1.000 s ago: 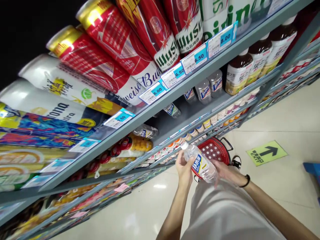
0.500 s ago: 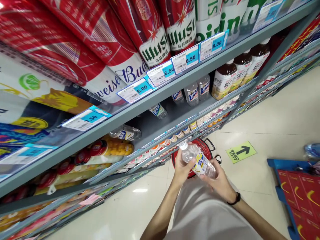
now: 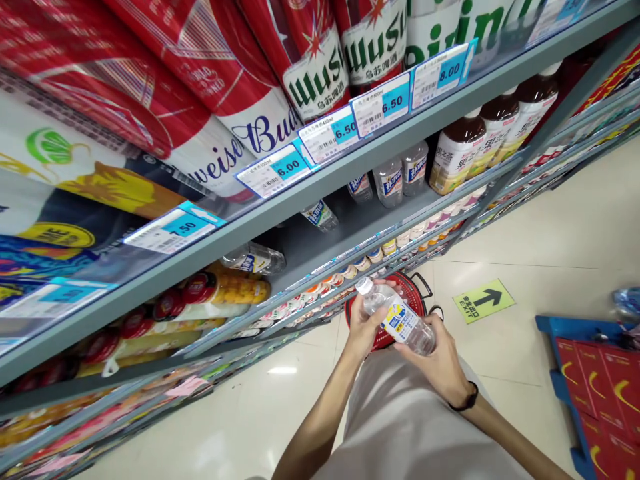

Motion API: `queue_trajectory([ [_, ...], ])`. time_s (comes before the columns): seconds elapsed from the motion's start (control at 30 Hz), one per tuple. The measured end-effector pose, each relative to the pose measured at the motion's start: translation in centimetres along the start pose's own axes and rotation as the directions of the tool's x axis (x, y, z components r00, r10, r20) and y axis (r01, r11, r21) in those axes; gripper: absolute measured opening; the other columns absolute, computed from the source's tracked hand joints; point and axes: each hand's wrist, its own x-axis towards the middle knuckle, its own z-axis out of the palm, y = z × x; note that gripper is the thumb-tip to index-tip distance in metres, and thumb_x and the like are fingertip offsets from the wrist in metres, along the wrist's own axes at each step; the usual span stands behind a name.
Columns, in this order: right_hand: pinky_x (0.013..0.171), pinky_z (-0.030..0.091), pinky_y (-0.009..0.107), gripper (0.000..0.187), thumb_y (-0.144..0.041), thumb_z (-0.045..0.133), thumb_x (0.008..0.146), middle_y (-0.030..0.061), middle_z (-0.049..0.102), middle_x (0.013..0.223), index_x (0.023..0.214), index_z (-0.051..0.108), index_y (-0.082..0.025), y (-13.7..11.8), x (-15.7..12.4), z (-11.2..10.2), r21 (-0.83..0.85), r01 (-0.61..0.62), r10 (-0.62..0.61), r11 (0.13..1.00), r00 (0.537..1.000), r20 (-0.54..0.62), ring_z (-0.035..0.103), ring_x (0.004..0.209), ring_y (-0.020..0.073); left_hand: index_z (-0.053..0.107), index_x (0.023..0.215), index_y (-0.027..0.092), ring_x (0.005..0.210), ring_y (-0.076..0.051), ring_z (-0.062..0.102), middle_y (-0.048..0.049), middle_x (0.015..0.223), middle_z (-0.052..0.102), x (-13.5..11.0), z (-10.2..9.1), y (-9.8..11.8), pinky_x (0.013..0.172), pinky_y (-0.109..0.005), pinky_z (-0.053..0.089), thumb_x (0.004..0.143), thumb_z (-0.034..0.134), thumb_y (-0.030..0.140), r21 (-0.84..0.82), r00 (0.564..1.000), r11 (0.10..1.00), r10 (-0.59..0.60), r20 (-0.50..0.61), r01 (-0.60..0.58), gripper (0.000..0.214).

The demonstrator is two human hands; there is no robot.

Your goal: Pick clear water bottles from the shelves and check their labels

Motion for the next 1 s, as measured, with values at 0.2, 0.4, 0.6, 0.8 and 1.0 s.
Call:
queue_trajectory([
  [0.2,0.091,0.059,0.039,0.065,-0.055,0.084,0.085,0.0119,0.067,0.123,0.132,0.057,-0.020,1.2,1.0,-0.9,0.008,0.183,-0.183,0.983,0.981,0.067,0.069,0.109,0.0273,0.073,0.122,0.026,0.122,-0.033,0.072,-0.0091,0.125,0.076,0.6,0.1,0.5,0.111,-0.048,0.054,0.068,0.098,0.039,-0.054,0.998,0.998,-0.025,-0.064,0.021,0.061],
  [0.4,0.092,0.064,0.034,0.062,-0.037,0.081,0.090,0.0108,0.062,0.134,0.146,0.054,-0.026,1.7,1.0,-1.9,0.045,0.353,-0.356,0.935,0.929,0.103,0.068,0.116,0.0241,0.070,0.131,0.023,0.120,-0.035,0.073,-0.0114,0.124,0.077,1.4,-0.8,0.7,0.114,-0.052,0.053,0.063,0.096,0.043,-0.182,0.986,0.983,-0.061,-0.152,0.033,0.075],
  [0.6,0.093,0.066,0.035,0.061,-0.035,0.083,0.090,0.0093,0.065,0.133,0.145,0.056,-0.028,2.1,0.0,-1.7,0.011,0.401,-0.400,0.916,0.913,0.074,0.070,0.115,0.0233,0.072,0.126,0.023,0.116,-0.031,0.073,-0.0094,0.121,0.077,0.8,-1.4,0.3,0.114,-0.049,0.052,0.063,0.096,0.041,-0.228,0.986,0.973,-0.076,-0.146,0.042,0.070],
  [0.8,0.084,0.067,0.032,0.066,-0.041,0.085,0.087,0.0126,0.070,0.135,0.145,0.062,-0.021,2.9,-0.3,-1.9,0.090,0.283,-0.290,0.955,0.953,0.084,0.074,0.109,0.0252,0.075,0.125,0.023,0.119,-0.028,0.072,-0.0076,0.127,0.076,0.1,-1.3,0.7,0.112,-0.042,0.052,0.073,0.090,0.052,-0.279,0.980,0.957,-0.129,-0.150,0.083,0.061],
  [1.0,0.071,0.065,0.032,0.073,-0.055,0.079,0.090,0.0172,0.068,0.142,0.150,0.061,-0.017,2.8,0.0,-2.2,0.393,0.002,-0.110,0.919,0.961,0.252,0.076,0.088,0.0221,0.078,0.110,0.020,0.135,-0.039,0.064,-0.0114,0.130,0.076,-0.1,-0.5,1.3,0.117,-0.052,0.049,0.072,0.087,0.059,-0.263,0.975,0.960,-0.144,-0.171,0.095,0.055],
])
